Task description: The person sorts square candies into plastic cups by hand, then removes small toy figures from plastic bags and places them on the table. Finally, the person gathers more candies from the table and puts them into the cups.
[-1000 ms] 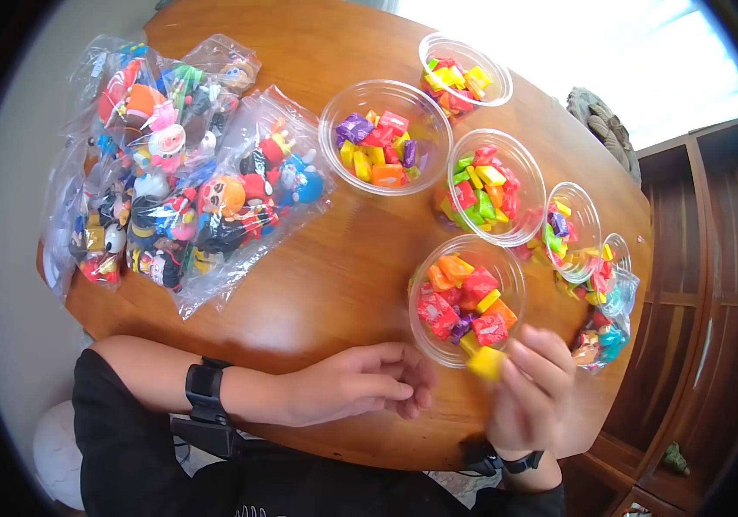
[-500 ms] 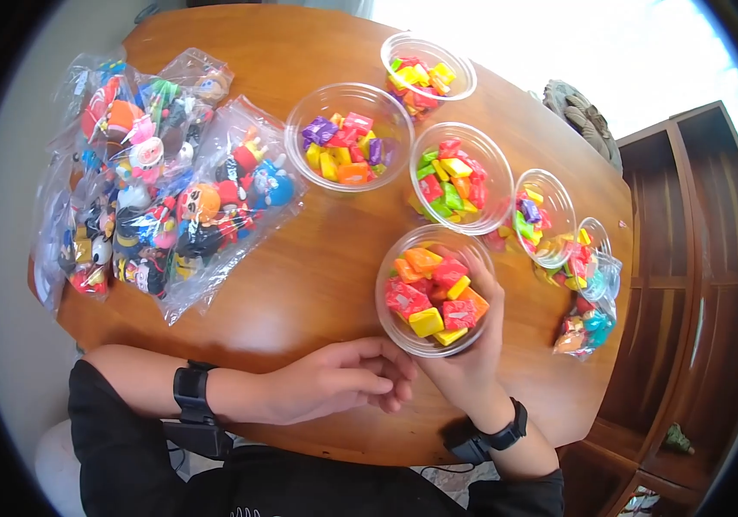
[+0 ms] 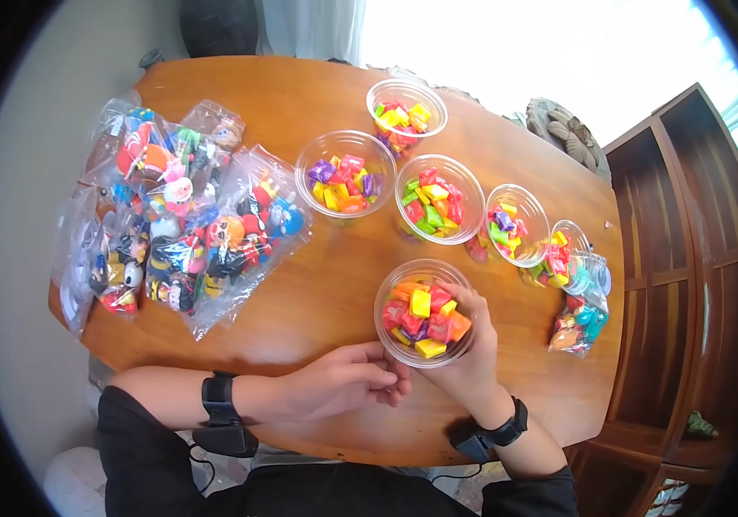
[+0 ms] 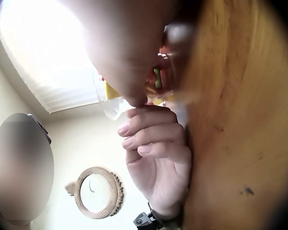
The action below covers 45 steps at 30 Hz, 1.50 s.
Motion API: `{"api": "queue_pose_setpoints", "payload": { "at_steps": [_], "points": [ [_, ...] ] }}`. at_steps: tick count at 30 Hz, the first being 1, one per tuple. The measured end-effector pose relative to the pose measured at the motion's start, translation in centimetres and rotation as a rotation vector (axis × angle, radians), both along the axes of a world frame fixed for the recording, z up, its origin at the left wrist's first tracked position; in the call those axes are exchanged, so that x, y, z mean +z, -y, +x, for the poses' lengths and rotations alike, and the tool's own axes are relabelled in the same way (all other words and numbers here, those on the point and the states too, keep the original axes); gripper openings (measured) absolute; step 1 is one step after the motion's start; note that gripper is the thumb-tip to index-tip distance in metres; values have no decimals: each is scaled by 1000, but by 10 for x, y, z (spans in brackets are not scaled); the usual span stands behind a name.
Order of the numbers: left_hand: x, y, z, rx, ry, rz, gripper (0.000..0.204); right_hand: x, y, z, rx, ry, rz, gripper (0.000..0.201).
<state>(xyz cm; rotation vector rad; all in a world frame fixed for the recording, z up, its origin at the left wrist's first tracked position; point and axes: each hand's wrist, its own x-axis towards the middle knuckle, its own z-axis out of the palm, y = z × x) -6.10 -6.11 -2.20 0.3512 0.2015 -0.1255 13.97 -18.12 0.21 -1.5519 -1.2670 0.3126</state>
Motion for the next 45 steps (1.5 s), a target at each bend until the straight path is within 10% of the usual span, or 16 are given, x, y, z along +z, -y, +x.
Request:
{"api": "queue_pose_setpoints", "payload": {
  "at_steps": [8,11,16,17,24,31,37,45],
  "points": [
    [14,-12,-4,78,29,176,9,0,7,2,14,26,-28,82],
    [10,-18,-8,181,285,853,5,-7,8,2,-6,-59,-7,79],
    [17,-12,8,534,175,1441,67,-7,13,2,62,-131,-22,77],
    [10,-14,6,452,199,1457,96,-7,13,2,83,-105,-20,76],
    [18,-1,24,573,269,1491,118,3,19,3,160,263,-36,79],
    [29,-6,12,675,135,1582,120,14,27,1,228,291,43,92],
    [119,-26,-11,832,133,1682,117,5,29,4,274,232,-44,92],
    [161,-151,36,891,40,1765,104,2,30,5,253,297,-92,79]
  ]
}}
